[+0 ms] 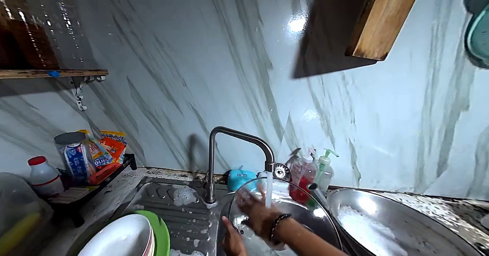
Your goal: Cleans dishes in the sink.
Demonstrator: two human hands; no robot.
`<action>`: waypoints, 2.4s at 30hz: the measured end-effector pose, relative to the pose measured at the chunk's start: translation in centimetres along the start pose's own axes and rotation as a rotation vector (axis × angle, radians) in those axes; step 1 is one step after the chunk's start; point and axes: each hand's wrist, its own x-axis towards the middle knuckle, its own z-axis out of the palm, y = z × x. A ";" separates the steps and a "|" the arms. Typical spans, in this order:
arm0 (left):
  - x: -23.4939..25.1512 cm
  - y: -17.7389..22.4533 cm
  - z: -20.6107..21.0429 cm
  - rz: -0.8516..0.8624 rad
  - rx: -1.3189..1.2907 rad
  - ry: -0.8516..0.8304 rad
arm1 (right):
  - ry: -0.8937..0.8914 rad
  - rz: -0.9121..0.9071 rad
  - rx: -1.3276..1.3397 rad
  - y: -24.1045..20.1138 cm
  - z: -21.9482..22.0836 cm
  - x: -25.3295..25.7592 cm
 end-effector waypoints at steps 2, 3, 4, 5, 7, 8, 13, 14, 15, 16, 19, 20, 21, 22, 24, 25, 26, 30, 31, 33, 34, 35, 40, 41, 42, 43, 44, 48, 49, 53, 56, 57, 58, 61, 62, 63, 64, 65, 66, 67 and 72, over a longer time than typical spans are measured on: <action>0.1 -0.4 0.1 0.075 -0.038 -0.083 | -0.066 -0.137 -0.040 -0.7 1.3 0.5; 0.3 -0.3 0.2 0.070 -0.041 -0.060 | -0.041 -0.120 -0.046 -0.7 1.3 0.7; 0.0 0.7 -0.1 0.007 -0.005 -0.081 | 0.025 -0.052 -0.023 -0.7 1.0 0.7; -0.3 1.7 -0.3 -0.046 -0.007 -0.087 | 0.116 0.019 -0.005 -0.6 0.7 0.6; 0.1 1.3 0.3 -0.014 -0.045 -0.059 | 0.171 0.101 -0.010 -1.1 1.2 0.8; 0.4 0.7 0.6 0.026 -0.090 -0.054 | 0.151 0.064 -0.036 -1.5 1.8 0.9; 1.6 0.2 0.9 0.037 0.062 -0.052 | 0.243 0.024 0.019 0.8 1.2 0.2; 1.6 0.5 0.8 0.016 0.051 -0.031 | 0.316 0.101 0.029 1.9 0.7 -0.4; 1.2 1.2 0.5 -0.009 -0.010 -0.020 | 0.375 0.188 0.029 2.9 0.0 -1.2; 1.0 1.7 0.3 -0.029 -0.055 -0.012 | 0.412 0.271 0.022 3.9 -0.5 -1.8; 1.2 2.5 0.1 -0.053 -0.105 -0.052 | 0.406 0.442 0.062 5.5 -3.1 -4.5; 1.3 2.5 0.1 -0.054 -0.104 -0.063 | 0.382 0.452 0.126 5.7 -4.0 -5.2; 1.3 2.5 0.2 -0.049 -0.092 -0.059 | 0.372 0.451 0.207 6.1 -4.6 -5.8; 1.1 2.6 0.3 -0.045 -0.084 -0.056 | 0.386 0.436 0.299 6.5 -5.0 -6.2; 0.7 2.8 0.7 -0.037 -0.088 -0.055 | 0.391 0.400 0.406 6.6 -5.4 -7.0; 0.5 2.8 1.1 -0.022 -0.104 -0.054 | 0.379 0.393 0.418 6.2 -5.7 -7.5; 0.3 3.0 1.6 0.015 -0.125 -0.056 | 0.373 0.388 0.424 5.6 -5.9 -7.9; -0.7 5.2 2.3 0.126 -0.058 -0.209 | 0.405 0.409 0.402 3.9 -5.3 -8.6; -1.3 6.2 2.3 0.103 -0.040 -0.250 | 0.431 0.409 0.401 3.9 -4.8 -8.6; -2.8 8.4 2.5 0.081 0.028 -0.327 | 0.441 0.412 0.417 3.8 -4.1 -8.3; -3.7 9.5 2.9 0.080 0.056 -0.344 | 0.440 0.403 0.422 3.6 -3.7 -8.1; -4.6 10.5 3.2 0.080 0.081 -0.359 | 0.429 0.392 0.425 3.3 -3.2 -7.9; -4.8 12.1 4.1 0.242 0.219 -0.348 | 0.473 0.338 0.466 1.4 -1.0 -7.4; -3.3 11.3 4.0 0.249 0.179 -0.330 | 0.526 0.319 0.483 1.3 -0.6 -7.5; -1.9 10.5 3.6 0.209 0.106 -0.332 | 0.571 0.296 0.491 1.3 -0.5 -7.8; -0.8 9.8 2.9 0.123 0.014 -0.356 | 0.600 0.273 0.493 1.3 -0.6 -8.0; -0.2 9.1 2.1 0.030 -0.081 -0.396 | 0.603 0.252 0.492 1.2 -1.0 -8.1; 1.0 5.8 -0.1 -0.187 -0.135 -0.385 | 0.463 0.192 0.459 1.1 -1.5 -7.3; 1.3 4.5 -0.6 -0.229 -0.094 -0.392 | 0.473 0.171 0.459 1.5 -1.4 -7.1; 0.3 0.6 -2.4 -0.402 -0.199 -0.385 | 0.612 0.074 0.530 4.3 -1.1 -6.5; 0.5 -0.4 -0.5 -0.305 -0.275 -0.042 | 0.687 0.147 0.493 7.0 -0.6 -5.9; 0.2 0.3 -0.7 -0.272 -0.322 0.010 | 0.691 0.229 0.476 7.8 -0.4 -5.9; 0.0 0.8 -0.8 -0.241 -0.309 0.012 | 0.688 0.325 0.461 8.4 0.0 -6.0; -0.3 2.0 -0.1 -0.127 -0.171 0.079 | 0.825 0.533 0.515 9.4 2.1 -6.2; -0.3 2.2 0.1 -0.070 -0.114 0.083 | 0.913 0.565 0.571 9.8 3.3 -6.3; -0.3 2.8 0.1 0.001 -0.069 0.075 | 0.974 0.595 0.639 10.2 4.5 -6.3; -0.3 3.5 0.0 0.082 -0.035 0.061 | 0.991 0.624 0.721 10.6 5.7 -6.3; -0.3 4.4 -0.3 0.169 0.001 0.037 | 0.972 0.650 0.795 10.9 6.9 -6.4; -0.1 5.4 -0.5 0.272 0.055 0.017 | 0.942 0.671 0.860 11.2 7.9 -6.5; 0.0 6.5 -0.7 0.369 0.120 -0.011 | 0.914 0.677 0.911 11.4 8.8 -6.6; -0.7 11.2 -1.2 0.723 0.401 -0.209 | 0.985 0.396 0.942 10.3 8.2 -7.3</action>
